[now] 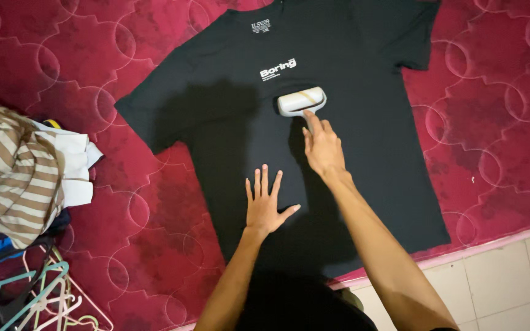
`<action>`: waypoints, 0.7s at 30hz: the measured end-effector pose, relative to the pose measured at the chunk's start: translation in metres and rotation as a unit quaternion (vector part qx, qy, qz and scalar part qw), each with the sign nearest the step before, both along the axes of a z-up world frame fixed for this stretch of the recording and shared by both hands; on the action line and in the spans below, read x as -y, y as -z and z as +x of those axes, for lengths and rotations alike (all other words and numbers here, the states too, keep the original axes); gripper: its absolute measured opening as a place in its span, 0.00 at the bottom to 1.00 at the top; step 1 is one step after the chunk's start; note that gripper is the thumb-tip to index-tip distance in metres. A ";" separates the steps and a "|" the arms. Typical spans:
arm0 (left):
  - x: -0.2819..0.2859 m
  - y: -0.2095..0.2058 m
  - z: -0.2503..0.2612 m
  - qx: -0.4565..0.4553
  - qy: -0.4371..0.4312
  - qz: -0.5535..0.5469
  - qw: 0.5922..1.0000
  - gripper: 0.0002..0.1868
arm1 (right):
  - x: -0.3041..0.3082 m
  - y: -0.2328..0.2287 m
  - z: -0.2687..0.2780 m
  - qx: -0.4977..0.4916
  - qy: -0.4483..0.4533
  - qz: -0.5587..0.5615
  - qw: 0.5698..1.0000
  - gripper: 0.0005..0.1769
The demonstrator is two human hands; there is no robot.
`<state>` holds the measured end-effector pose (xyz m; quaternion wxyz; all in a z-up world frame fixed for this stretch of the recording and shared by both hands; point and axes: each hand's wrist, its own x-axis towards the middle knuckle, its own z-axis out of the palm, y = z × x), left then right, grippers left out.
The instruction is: The person uses a lint roller to remove lint from a black t-shirt laid flat on a bed. They roll the adhesive roller repeatedly across the shirt's surface, covering the front and sleeves.
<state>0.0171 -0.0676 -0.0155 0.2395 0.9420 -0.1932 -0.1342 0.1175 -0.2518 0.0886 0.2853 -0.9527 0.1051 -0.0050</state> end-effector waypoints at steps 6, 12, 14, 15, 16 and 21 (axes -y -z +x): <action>0.015 -0.001 0.000 0.031 -0.046 -0.035 0.998 0.54 | -0.002 0.004 -0.018 -0.035 0.005 0.004 0.999 0.24; 0.032 -0.006 0.010 0.046 -0.010 -0.063 0.997 0.52 | 0.004 0.021 -0.029 -0.081 0.003 -0.002 0.997 0.26; 0.038 -0.008 0.012 0.021 0.002 -0.049 0.999 0.52 | 0.005 0.022 -0.032 -0.096 0.005 0.002 0.995 0.27; 0.041 -0.008 0.014 0.009 0.008 -0.042 0.999 0.52 | 0.005 0.023 -0.034 -0.103 0.007 0.005 0.995 0.27; 0.044 -0.007 0.014 -0.003 0.011 -0.036 0.999 0.52 | 0.006 0.023 -0.037 -0.101 0.006 0.002 0.995 0.27; 0.045 0.000 0.016 -0.054 0.031 -0.003 0.998 0.53 | 0.010 0.021 -0.050 -0.131 0.003 -0.001 0.991 0.28</action>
